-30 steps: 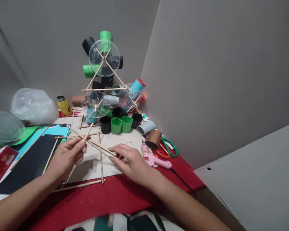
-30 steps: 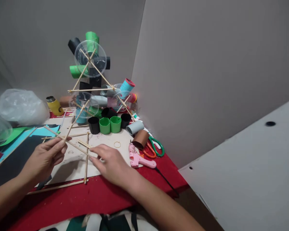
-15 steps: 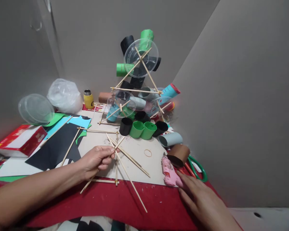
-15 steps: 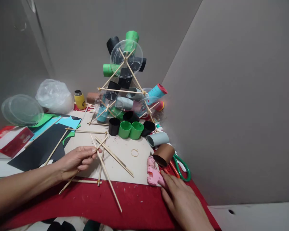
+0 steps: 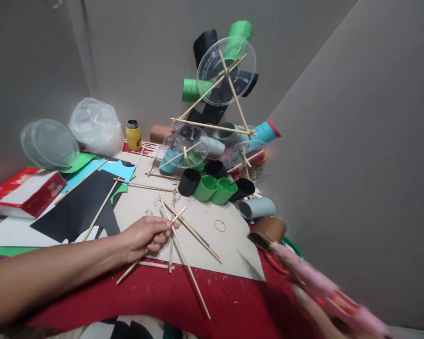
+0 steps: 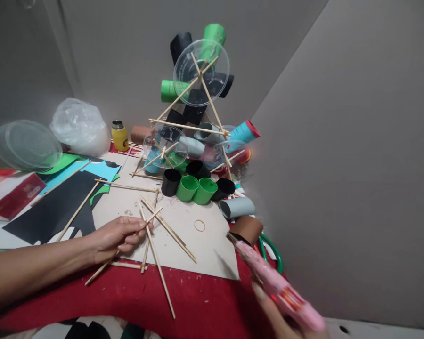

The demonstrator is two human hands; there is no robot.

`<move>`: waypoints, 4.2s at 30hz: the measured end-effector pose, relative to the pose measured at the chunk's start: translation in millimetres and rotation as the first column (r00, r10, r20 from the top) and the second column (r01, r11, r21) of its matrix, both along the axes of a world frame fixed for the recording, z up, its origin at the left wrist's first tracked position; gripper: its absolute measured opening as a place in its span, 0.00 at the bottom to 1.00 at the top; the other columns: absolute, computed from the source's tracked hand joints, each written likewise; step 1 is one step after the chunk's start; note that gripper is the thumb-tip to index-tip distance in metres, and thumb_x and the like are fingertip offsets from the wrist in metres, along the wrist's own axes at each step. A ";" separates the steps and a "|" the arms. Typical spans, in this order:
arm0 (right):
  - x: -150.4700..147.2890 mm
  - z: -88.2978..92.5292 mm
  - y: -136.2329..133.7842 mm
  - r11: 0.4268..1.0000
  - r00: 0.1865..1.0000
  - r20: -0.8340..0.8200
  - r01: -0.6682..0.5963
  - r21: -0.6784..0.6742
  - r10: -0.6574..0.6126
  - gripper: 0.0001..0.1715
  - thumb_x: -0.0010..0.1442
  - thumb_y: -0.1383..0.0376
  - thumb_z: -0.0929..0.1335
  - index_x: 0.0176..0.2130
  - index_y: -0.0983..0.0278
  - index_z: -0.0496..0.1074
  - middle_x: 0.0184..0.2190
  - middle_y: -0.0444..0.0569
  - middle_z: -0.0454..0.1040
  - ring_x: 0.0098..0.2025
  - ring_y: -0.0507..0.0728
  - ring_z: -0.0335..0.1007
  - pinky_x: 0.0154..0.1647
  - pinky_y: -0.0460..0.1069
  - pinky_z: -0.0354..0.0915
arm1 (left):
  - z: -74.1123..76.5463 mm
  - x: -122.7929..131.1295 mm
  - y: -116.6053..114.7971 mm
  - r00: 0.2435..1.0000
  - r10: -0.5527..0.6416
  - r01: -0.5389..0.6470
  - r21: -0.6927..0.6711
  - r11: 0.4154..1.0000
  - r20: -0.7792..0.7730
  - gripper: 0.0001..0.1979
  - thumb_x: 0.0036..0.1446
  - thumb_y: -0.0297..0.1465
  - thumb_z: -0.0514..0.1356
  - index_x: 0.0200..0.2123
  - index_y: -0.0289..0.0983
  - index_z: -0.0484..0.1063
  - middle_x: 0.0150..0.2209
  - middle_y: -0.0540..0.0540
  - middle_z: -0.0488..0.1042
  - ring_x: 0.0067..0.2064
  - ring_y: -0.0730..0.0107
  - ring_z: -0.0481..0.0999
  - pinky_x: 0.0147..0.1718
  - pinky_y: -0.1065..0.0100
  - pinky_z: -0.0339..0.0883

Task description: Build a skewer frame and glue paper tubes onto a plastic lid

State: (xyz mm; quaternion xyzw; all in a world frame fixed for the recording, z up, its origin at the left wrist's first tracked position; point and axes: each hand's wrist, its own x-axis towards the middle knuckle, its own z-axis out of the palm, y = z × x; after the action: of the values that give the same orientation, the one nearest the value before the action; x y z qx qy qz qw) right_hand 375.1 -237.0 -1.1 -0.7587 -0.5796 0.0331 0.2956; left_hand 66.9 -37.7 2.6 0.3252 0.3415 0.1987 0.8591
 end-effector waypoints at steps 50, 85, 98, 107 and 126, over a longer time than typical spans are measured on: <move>-80.2 1.2 124.5 0.723 0.620 -0.503 -0.691 0.014 0.602 0.23 0.64 0.65 0.65 0.57 0.55 0.71 0.54 0.49 0.74 0.55 0.60 0.71 0.52 0.49 0.70 | -6.9 5.7 12.1 0.994 -0.111 0.111 -0.069 0.991 0.008 0.15 0.58 0.39 0.61 0.32 0.31 0.72 0.29 0.47 0.73 0.18 0.85 0.49 0.13 0.77 0.38; -80.8 -4.2 120.4 0.690 0.608 -0.463 -0.724 0.010 0.645 0.26 0.63 0.68 0.64 0.60 0.57 0.66 0.57 0.48 0.71 0.58 0.57 0.67 0.57 0.48 0.66 | -4.4 6.2 11.3 0.992 -0.126 0.128 -0.075 0.989 0.023 0.16 0.57 0.39 0.61 0.28 0.31 0.70 0.17 0.56 0.60 0.16 0.84 0.45 0.13 0.77 0.36; -79.9 -6.0 119.2 0.720 0.644 -0.458 -0.694 -0.012 0.613 0.26 0.63 0.68 0.65 0.60 0.58 0.67 0.56 0.50 0.72 0.57 0.59 0.68 0.56 0.49 0.68 | -3.9 6.6 11.6 0.992 -0.121 0.122 -0.084 0.989 0.019 0.14 0.58 0.37 0.60 0.28 0.31 0.69 0.20 0.52 0.66 0.17 0.85 0.47 0.13 0.77 0.36; -80.8 -3.4 118.7 0.696 0.637 -0.451 -0.717 -0.049 0.625 0.24 0.63 0.66 0.64 0.58 0.59 0.69 0.54 0.50 0.74 0.56 0.60 0.69 0.55 0.49 0.68 | -8.8 5.7 10.6 0.993 -0.111 0.113 -0.083 0.990 0.029 0.11 0.57 0.33 0.60 0.28 0.31 0.69 0.31 0.44 0.73 0.18 0.85 0.50 0.13 0.77 0.36; -79.1 -4.6 116.9 0.705 0.655 -0.412 -0.708 -0.042 0.633 0.27 0.62 0.67 0.65 0.60 0.58 0.67 0.54 0.50 0.74 0.55 0.61 0.70 0.53 0.50 0.69 | -4.8 6.7 11.4 0.993 -0.118 0.119 -0.095 0.988 0.018 0.11 0.56 0.34 0.60 0.28 0.31 0.68 0.27 0.47 0.73 0.17 0.86 0.49 0.13 0.77 0.36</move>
State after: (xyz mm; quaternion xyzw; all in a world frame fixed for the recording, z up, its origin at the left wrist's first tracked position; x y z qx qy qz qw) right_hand 295.9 -120.2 -5.7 -0.4945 -0.7468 0.3392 0.2875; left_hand 73.5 -26.3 -2.2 0.3020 0.3254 0.1329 0.8861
